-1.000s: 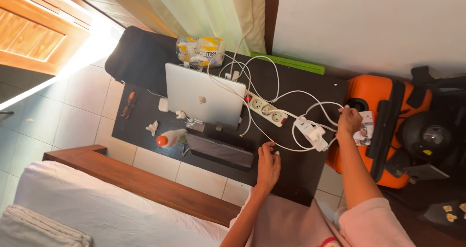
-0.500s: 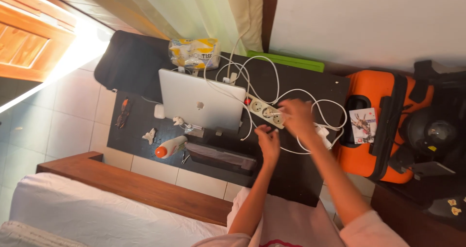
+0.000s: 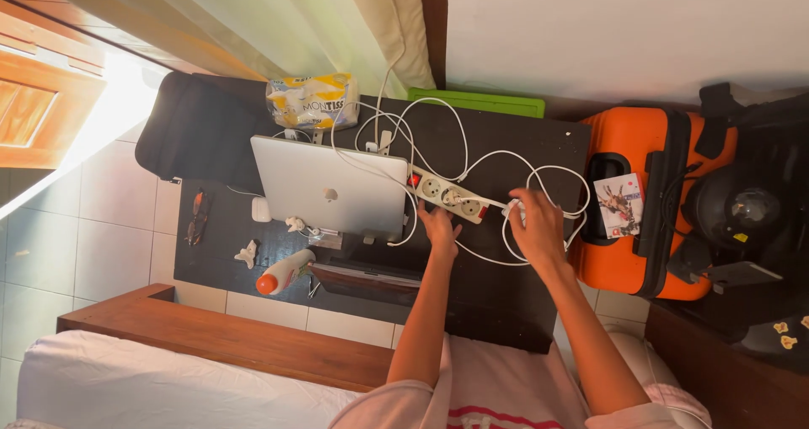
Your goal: The person clears a cluttered desk by unplugging a power strip and moving a lamp onto a suitcase. They place a tablet and a bottle on the bed, then put the bottle into a cabinet. The person empties a small white drawer of miscellaneous items and carries the empty drawer outside.
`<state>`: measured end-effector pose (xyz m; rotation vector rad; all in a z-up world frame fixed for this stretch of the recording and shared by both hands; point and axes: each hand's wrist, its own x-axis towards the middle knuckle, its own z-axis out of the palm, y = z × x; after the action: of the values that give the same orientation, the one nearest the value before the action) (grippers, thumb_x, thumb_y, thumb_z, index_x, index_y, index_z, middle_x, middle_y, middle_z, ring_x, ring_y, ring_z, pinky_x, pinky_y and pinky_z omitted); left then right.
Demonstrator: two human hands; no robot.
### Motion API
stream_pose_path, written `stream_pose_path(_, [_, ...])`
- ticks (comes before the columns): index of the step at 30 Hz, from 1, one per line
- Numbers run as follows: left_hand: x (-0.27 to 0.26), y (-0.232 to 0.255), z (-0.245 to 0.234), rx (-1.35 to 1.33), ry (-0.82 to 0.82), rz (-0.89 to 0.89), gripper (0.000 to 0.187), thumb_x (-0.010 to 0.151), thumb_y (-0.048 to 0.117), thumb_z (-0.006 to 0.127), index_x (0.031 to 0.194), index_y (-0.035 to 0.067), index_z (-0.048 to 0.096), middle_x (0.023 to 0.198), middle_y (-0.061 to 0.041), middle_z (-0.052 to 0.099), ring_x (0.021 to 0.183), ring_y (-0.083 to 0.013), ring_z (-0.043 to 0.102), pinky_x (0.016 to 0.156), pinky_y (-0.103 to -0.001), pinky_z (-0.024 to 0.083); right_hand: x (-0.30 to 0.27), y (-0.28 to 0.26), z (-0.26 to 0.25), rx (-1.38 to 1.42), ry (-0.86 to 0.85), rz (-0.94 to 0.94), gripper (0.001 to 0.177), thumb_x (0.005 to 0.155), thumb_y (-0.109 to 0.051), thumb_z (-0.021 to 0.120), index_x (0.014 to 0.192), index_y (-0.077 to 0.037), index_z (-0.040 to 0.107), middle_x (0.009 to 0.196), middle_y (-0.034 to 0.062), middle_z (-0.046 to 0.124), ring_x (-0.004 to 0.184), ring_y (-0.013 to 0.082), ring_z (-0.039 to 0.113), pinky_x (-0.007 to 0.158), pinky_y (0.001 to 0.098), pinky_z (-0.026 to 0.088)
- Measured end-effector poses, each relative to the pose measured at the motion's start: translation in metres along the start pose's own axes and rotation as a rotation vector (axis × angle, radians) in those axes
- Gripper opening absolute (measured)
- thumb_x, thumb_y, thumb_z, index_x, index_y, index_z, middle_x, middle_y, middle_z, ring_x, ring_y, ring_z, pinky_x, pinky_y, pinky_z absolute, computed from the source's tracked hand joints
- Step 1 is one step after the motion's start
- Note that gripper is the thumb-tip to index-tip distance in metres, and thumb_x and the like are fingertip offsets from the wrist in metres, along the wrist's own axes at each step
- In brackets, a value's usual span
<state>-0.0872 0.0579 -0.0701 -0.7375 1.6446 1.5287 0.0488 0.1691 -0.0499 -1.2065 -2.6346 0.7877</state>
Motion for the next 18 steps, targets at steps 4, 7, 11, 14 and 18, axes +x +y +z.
stream_pose_path(4, [0.063, -0.015, 0.004, -0.048, 0.007, -0.108, 0.074, 0.103, 0.051, 0.05, 0.162, 0.02, 0.018, 0.162, -0.025, 0.025, 0.137, -0.0453, 0.047, 0.095, -0.071, 0.05, -0.005, 0.01, 0.002, -0.052, -0.13, -0.036, 0.021, 0.103, -0.037, 0.057, 0.117, -0.03, 0.071, 0.115, -0.0017, 0.065, 0.104, 0.0256, 0.07, 0.1, 0.0533, 0.047])
stream_pose_path(7, [0.068, 0.01, 0.016, 0.092, 0.055, -0.153, 0.126, 0.083, 0.051, 0.08, 0.161, 0.001, -0.005, 0.159, -0.039, 0.008, 0.141, -0.0546, 0.037, 0.1, -0.076, 0.041, -0.009, -0.008, -0.027, 0.116, -0.129, -0.064, 0.026, 0.103, -0.021, 0.056, 0.123, -0.026, 0.072, 0.115, 0.0041, 0.065, 0.108, 0.0306, 0.068, 0.101, 0.0487, 0.047])
stream_pose_path(11, [0.082, 0.018, 0.028, 0.339, 0.126, -0.128, 0.128, 0.083, 0.055, 0.079, 0.155, -0.009, -0.006, 0.152, -0.044, 0.013, 0.135, -0.0576, 0.04, 0.093, -0.075, 0.045, -0.028, 0.016, -0.049, 0.197, 0.065, 0.147, 0.05, 0.09, 0.006, 0.055, 0.134, -0.016, 0.063, 0.114, 0.0148, 0.063, 0.112, 0.0395, 0.063, 0.101, 0.0502, 0.047])
stream_pose_path(14, [0.103, 0.0, 0.035, 0.528, 0.213, -0.019, 0.121, 0.079, 0.059, 0.079, 0.152, -0.001, 0.004, 0.147, -0.04, 0.028, 0.129, -0.0562, 0.048, 0.099, -0.072, 0.044, -0.05, 0.091, -0.024, 0.073, -0.042, 0.368, 0.047, 0.088, 0.001, 0.061, 0.132, -0.016, 0.062, 0.117, 0.0161, 0.063, 0.114, 0.0387, 0.064, 0.1, 0.0507, 0.05])
stream_pose_path(18, [0.095, -0.005, 0.048, 0.607, 0.132, 0.01, 0.128, 0.073, 0.063, 0.084, 0.16, 0.012, 0.005, 0.141, -0.032, 0.046, 0.134, -0.0459, 0.051, 0.112, -0.055, 0.042, -0.056, 0.062, -0.042, 0.242, -0.219, 0.154, 0.099, 0.065, 0.001, 0.086, 0.153, 0.0, 0.043, 0.144, 0.0398, 0.047, 0.139, 0.059, 0.04, 0.115, 0.0656, 0.032])
